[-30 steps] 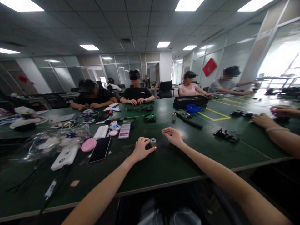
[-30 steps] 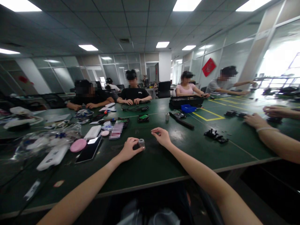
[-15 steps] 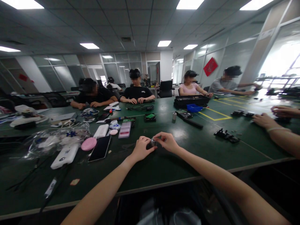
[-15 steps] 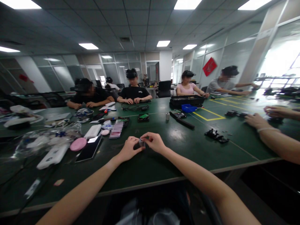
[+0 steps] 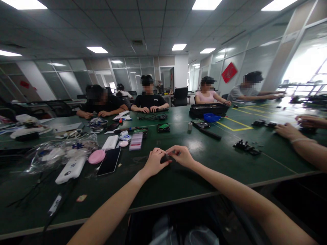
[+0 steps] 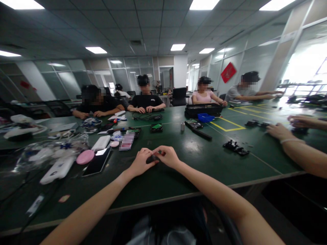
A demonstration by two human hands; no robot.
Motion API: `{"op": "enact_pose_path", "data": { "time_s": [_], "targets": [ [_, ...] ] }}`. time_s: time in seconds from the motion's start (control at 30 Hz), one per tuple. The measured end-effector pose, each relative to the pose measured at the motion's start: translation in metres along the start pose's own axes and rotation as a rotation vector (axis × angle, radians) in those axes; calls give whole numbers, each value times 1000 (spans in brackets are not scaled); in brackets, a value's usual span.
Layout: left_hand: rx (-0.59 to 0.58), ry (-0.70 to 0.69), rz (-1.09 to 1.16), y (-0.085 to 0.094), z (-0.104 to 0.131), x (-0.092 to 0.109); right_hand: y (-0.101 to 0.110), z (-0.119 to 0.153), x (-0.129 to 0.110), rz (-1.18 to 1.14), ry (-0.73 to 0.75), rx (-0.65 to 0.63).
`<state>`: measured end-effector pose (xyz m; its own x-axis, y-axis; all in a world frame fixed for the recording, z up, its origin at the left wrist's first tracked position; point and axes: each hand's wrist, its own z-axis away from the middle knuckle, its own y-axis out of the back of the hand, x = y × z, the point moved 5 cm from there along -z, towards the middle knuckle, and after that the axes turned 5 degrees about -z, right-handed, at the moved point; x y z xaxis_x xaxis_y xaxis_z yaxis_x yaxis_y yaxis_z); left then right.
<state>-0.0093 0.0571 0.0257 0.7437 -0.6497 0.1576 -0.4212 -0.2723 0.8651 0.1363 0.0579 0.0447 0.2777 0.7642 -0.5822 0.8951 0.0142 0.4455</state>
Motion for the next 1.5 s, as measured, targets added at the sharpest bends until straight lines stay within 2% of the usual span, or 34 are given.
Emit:
{"op": "enact_pose_path", "data": {
  "time_s": [0.23,1.5],
  "targets": [
    [-8,-8,21,0,0,2,2,3,3,-2,-59,44],
    [-23,28,56,1,0,-1,6,6,3,-54,-9,136]
  ]
}}
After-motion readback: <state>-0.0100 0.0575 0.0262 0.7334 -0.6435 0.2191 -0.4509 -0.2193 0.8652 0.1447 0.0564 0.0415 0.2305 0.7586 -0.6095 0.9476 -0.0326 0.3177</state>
